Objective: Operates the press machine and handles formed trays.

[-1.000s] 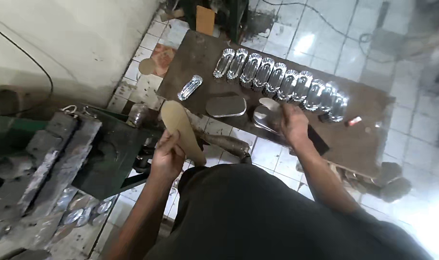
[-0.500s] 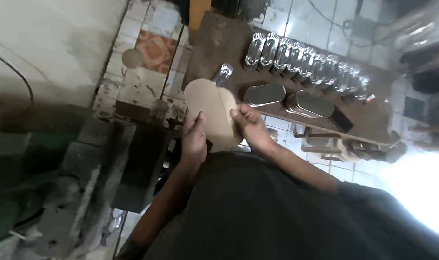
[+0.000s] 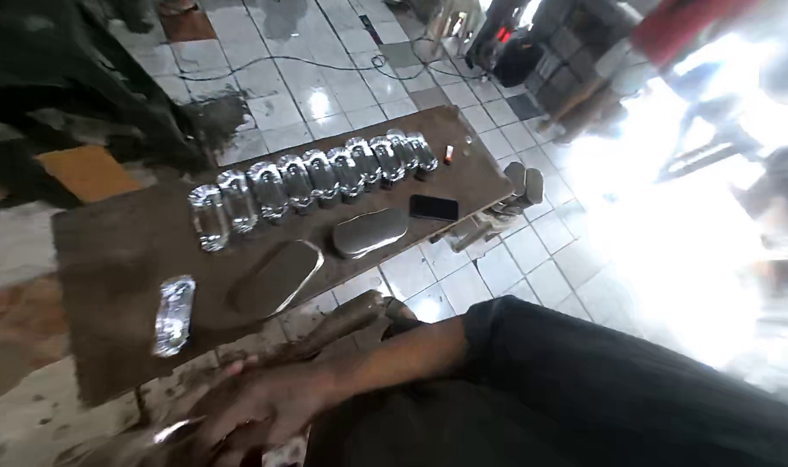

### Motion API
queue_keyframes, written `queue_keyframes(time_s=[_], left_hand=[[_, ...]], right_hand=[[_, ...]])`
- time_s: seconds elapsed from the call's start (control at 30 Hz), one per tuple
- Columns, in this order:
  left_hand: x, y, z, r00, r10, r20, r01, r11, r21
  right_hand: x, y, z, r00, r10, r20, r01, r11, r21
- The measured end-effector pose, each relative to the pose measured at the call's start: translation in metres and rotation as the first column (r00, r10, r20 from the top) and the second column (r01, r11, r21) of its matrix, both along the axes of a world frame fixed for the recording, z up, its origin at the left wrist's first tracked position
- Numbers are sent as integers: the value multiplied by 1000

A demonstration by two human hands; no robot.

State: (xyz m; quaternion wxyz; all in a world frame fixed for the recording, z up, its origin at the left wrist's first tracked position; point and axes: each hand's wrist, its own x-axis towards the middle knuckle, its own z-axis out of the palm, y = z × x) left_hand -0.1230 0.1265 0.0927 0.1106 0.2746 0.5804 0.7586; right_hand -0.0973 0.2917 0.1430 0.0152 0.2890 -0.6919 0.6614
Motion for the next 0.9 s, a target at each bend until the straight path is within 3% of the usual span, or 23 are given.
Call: queue_keyframes(time_s=[0.03, 0.1, 0.17, 0.2, 0.27, 0.33, 0.43, 0.53, 0.6, 0.7, 0.77, 0.83, 0.9], left_hand=[[9, 31, -2, 990, 52, 131, -30, 986, -162], [18, 84, -41, 957, 112, 266, 78, 786, -614], [8, 117, -130, 955, -179, 237, 296, 514, -805], [2, 134, -178, 935, -310, 173, 291, 390, -874], [-2, 168, -239, 916, -378, 135, 228, 212, -950], [-10, 197, -265, 944, -301, 135, 180, 127, -976], [-16, 221, -284, 967, -230, 111, 128, 60, -990], [-16, 228, -278, 963, -218, 161, 169, 21, -985], [-17, 226, -258, 954, -208, 214, 220, 5, -975], [-18, 207, -210, 957, -143, 252, 260, 39, -965], [-19, 172, -169, 982, 11, 187, 186, 79, -979], [-22, 114, -129, 987, 159, 7, -19, 162, -987], [-23, 48, -74, 904, 422, -62, -199, 288, -937]], right_hand=[[6, 32, -25, 996, -84, 14, 83, 994, 66], [34, 107, -78, 961, -228, 160, 162, 925, 343], [79, 182, -136, 856, -395, 334, 129, 789, 601], [107, 216, -161, 750, -463, 472, 6, 719, 694], [175, 281, -195, 523, -571, 633, -198, 641, 742], [252, 330, -217, 346, -670, 657, -275, 597, 753], [324, 365, -208, 140, -751, 645, -314, 584, 748], [333, 375, -201, 16, -764, 645, -247, 622, 743], [318, 376, -212, 18, -742, 670, -237, 648, 724], [275, 374, -239, 185, -699, 691, -268, 641, 719], [236, 363, -249, 321, -674, 666, -263, 612, 746], [200, 344, -244, 463, -629, 625, -202, 611, 765], [176, 320, -235, 577, -555, 599, -188, 623, 759]])
